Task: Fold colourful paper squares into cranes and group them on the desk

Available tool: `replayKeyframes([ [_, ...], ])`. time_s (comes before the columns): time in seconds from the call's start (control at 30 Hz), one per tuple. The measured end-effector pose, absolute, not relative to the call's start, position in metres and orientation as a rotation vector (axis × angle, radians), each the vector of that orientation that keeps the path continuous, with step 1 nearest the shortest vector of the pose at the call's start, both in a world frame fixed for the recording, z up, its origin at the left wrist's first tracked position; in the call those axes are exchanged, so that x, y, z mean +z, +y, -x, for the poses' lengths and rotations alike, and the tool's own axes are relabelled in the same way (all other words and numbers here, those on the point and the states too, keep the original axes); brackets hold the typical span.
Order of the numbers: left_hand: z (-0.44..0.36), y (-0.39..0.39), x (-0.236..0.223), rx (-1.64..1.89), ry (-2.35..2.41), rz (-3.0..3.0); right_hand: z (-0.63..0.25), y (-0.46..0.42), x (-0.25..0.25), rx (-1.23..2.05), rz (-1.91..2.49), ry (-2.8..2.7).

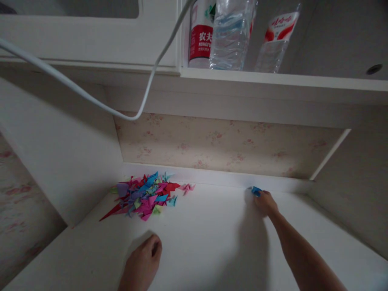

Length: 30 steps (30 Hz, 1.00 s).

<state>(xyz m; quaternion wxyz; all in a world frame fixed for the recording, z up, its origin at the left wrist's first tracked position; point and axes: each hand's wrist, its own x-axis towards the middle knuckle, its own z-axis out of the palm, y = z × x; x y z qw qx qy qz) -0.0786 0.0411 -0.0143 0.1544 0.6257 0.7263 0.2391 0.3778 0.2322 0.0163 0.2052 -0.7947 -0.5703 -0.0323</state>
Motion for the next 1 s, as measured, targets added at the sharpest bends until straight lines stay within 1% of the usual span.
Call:
replayKeyframes([
  [0.1, 0.078, 0.04, -0.014, 0.698, 2.08, -1.812, -0.334, 0.248, 0.009, 0.032, 2.119, -1.746],
  [0.4, 0.078, 0.036, -0.008, 0.755, 2.037, -1.835, -0.131, 0.277, 0.009, 0.212, 1.663, -2.139],
  [0.53, 0.08, 0.036, -0.009, 0.765, 2.019, -1.836, -0.088, 0.272, 0.014, 0.262, 1.571, -2.281],
  [0.67, 0.082, 0.038, -0.011, 0.752, 2.028, -1.832, -0.103, 0.273, 0.022, 0.203, 1.68, -2.248],
  [0.87, 0.081, 0.037, -0.009, 0.752, 2.023, -1.824, -0.199, 0.266, 0.036, -0.003, 2.074, -1.87],
  [1.0, 0.08, 0.033, -0.006, 0.745, 2.039, -1.828, -0.253, 0.251, 0.039, -0.011, 2.282, -1.666],
])
